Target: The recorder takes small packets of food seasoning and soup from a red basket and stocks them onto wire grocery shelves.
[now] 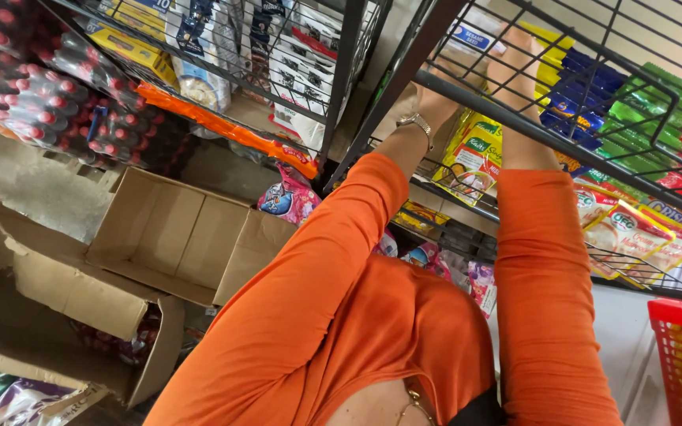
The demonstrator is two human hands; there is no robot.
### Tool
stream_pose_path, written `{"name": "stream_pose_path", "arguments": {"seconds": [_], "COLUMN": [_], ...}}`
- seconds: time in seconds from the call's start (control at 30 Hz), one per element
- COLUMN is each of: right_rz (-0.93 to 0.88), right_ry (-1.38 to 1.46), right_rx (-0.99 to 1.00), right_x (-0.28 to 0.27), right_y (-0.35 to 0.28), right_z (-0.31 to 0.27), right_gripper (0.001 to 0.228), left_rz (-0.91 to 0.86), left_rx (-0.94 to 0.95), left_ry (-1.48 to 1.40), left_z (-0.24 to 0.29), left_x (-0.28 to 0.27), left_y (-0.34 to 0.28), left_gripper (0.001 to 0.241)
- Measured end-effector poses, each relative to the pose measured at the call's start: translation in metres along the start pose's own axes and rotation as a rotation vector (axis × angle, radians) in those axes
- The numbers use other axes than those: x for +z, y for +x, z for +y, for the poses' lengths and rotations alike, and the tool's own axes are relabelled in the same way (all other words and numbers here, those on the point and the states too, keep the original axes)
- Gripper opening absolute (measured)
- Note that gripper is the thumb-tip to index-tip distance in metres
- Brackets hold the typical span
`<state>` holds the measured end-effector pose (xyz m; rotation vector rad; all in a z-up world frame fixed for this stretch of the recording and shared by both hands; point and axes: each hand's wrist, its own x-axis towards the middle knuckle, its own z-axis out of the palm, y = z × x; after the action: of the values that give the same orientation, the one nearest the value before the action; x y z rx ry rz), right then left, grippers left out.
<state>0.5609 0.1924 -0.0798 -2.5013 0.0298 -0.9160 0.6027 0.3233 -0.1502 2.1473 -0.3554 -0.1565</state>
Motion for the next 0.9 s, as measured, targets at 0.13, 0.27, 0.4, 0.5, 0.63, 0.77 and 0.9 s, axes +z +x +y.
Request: {"name": "stream_pose_path", "arguments": {"seconds": [0.13, 0.27, 0.4, 0.5, 0.63, 0.77, 0.9], "right_rz": [-0.053, 0.108, 0.115, 0.179, 0.130, 0.218, 0.378], "right_ry": [-0.133, -0.017, 0.219, -0.182, -0.072, 0.320, 0.141], "right_rx": [0.045, -0.200, 0.096, -0.165, 0.022, 0.418, 0.523], "right_x": [-0.001, -0.015, -0.058, -0.104, -0.218, -0.298, -0.387], "right_y": [-0.001, -0.008, -0.045, -0.125, -0.210, -0.280, -0.355], "right_z": [0.003, -0.004, -0.042, -0.020, -0.082, -0.116, -0.097], "right_gripper": [0.022, 0.042, 0.039, 0.029, 0.037, 0.024, 0.024], "left_rz": [0.087, 0.256, 0.275, 0.251, -0.003, -0.550, -0.702], "left_rx": [-0.099, 0.094, 0.212, 0.388, 0.680, 0.933, 1.079], "left_ry": [-0.115, 0.217, 0.273, 0.290, 0.263, 0.238, -0.121], "left_z": [0.002, -0.011, 0.007, 0.003, 0.101, 0.178, 0.241], "left_x": [0.005, 0.019, -0.047, -0.054, -0.096, -0.056, 0.042], "left_y": [0.001, 0.009, -0.036, -0.094, -0.171, -0.257, -0.334], "left_gripper": [0.043, 0.056, 0.049, 0.042, 0.028, 0.023, 0.021]}}
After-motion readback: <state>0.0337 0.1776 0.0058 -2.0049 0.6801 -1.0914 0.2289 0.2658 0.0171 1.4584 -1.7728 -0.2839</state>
